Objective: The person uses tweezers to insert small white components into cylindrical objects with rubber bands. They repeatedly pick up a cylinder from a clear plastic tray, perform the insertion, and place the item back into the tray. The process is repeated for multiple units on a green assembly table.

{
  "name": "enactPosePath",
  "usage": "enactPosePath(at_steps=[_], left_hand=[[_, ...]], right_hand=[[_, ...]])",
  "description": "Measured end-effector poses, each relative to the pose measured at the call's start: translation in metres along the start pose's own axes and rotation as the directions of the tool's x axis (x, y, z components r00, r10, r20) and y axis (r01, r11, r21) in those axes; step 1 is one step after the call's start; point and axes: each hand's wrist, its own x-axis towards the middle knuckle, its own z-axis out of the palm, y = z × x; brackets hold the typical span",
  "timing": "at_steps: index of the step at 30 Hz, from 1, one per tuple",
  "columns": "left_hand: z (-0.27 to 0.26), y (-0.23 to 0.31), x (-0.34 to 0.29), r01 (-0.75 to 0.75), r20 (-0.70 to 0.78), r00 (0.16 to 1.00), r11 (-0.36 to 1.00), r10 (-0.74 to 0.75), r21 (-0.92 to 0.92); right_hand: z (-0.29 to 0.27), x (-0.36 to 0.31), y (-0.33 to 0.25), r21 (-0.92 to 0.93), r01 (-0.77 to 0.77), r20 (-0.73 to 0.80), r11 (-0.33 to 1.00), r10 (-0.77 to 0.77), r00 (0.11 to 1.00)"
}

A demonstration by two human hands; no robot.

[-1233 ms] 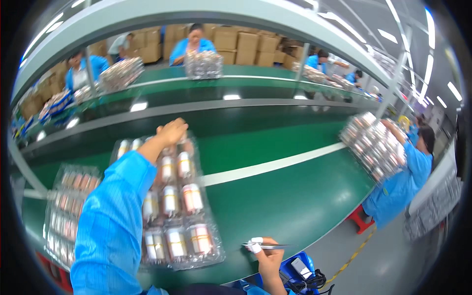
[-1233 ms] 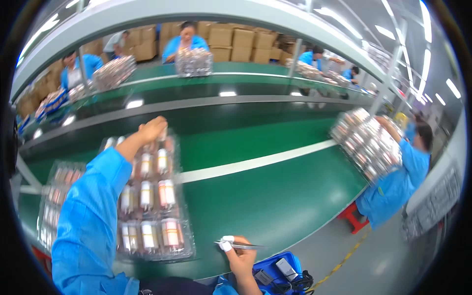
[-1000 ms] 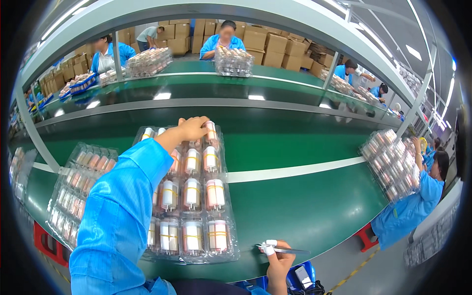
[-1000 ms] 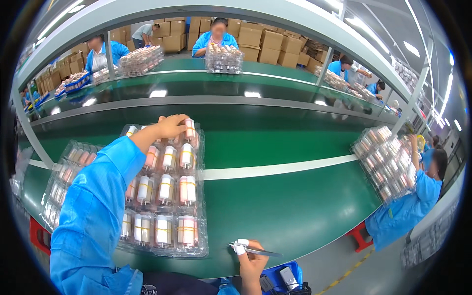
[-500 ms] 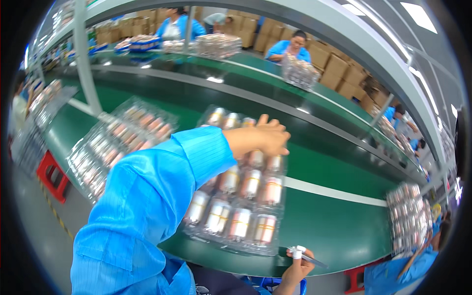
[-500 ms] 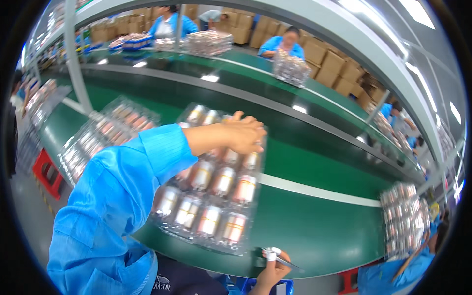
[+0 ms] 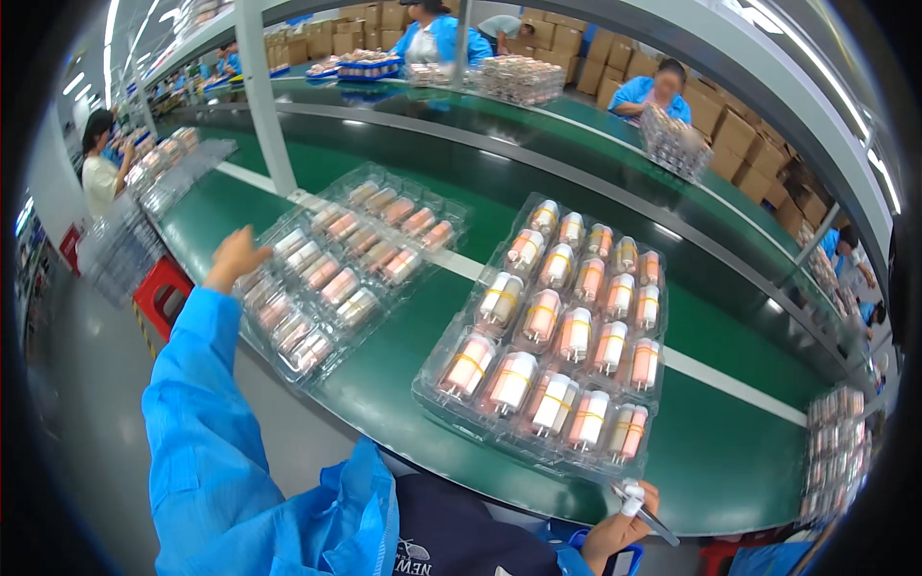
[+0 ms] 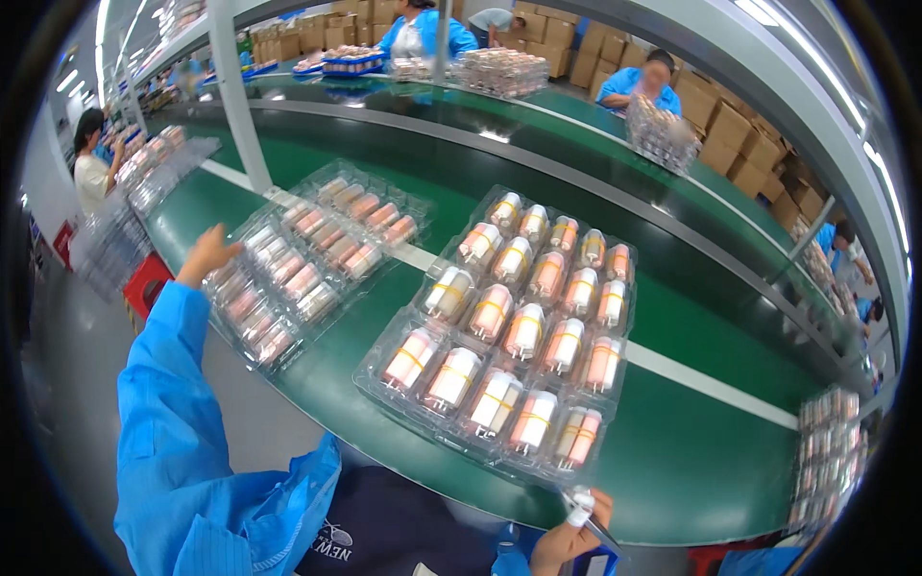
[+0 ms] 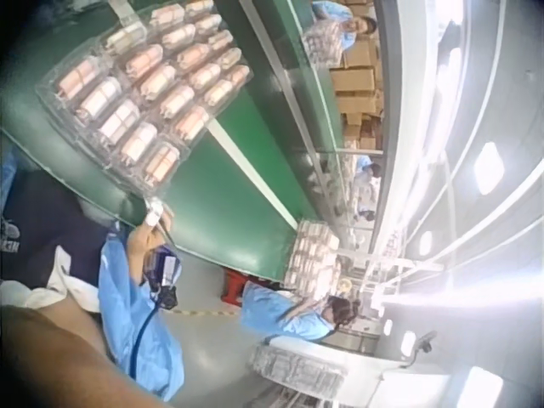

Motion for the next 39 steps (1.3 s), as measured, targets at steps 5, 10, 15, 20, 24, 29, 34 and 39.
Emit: enactPosePath(at_steps=[5, 10, 15, 20, 24, 29, 34, 39], left_hand=[[0.066, -0.153, 0.019, -0.111, -0.036, 0.993, 0.755, 0.115, -0.646], [0.004, -0.084, 0.012, -0.213, -0.177, 0.977, 0.554, 0.120, -0.805], [-0.108, -0.042, -0.049, -0.206, -0.191, 0.978, 0.286, 0.082, -0.936], [-0.139, -0.006, -0.054, -0.291, -0.292, 0.955, -0.026, 0.058, -0.956], [-0.122, 0.055, -0.068, -0.177, -0.204, 0.970, -0.190, 0.134, -0.966], [-0.105, 0.188, -0.146, 0.113, 0.007, 0.945, -0.305, 0.326, -0.946], [-0.078, 0.247, -0.211, 0.346, 0.150, 0.885, -0.408, 0.440, -0.845], [-0.060, 0.257, -0.252, 0.085, -0.020, 0.941, -0.294, 0.338, -0.952]], right_hand=[[0.009, 0.002, 0.006, 0.018, -0.019, -0.016, 1.000, 0.019, 1.000], [-0.012, 0.007, 0.012, -0.065, 0.000, -0.081, 0.998, -0.006, 0.997], [-0.009, 0.010, 0.005, 0.210, -0.158, -0.138, 0.965, 0.189, 0.972], [-0.009, 0.011, 0.008, 0.287, -0.195, -0.093, 0.938, 0.230, 0.969], [-0.010, 0.007, 0.019, 0.317, -0.193, -0.078, 0.929, 0.229, 0.970], [-0.009, 0.010, 0.009, 0.429, -0.251, -0.114, 0.867, 0.328, 0.938], [-0.005, 0.020, -0.016, 0.403, -0.278, -0.117, 0.872, 0.350, 0.929], [-0.004, 0.023, -0.015, 0.438, -0.250, 0.032, 0.863, 0.263, 0.964]])
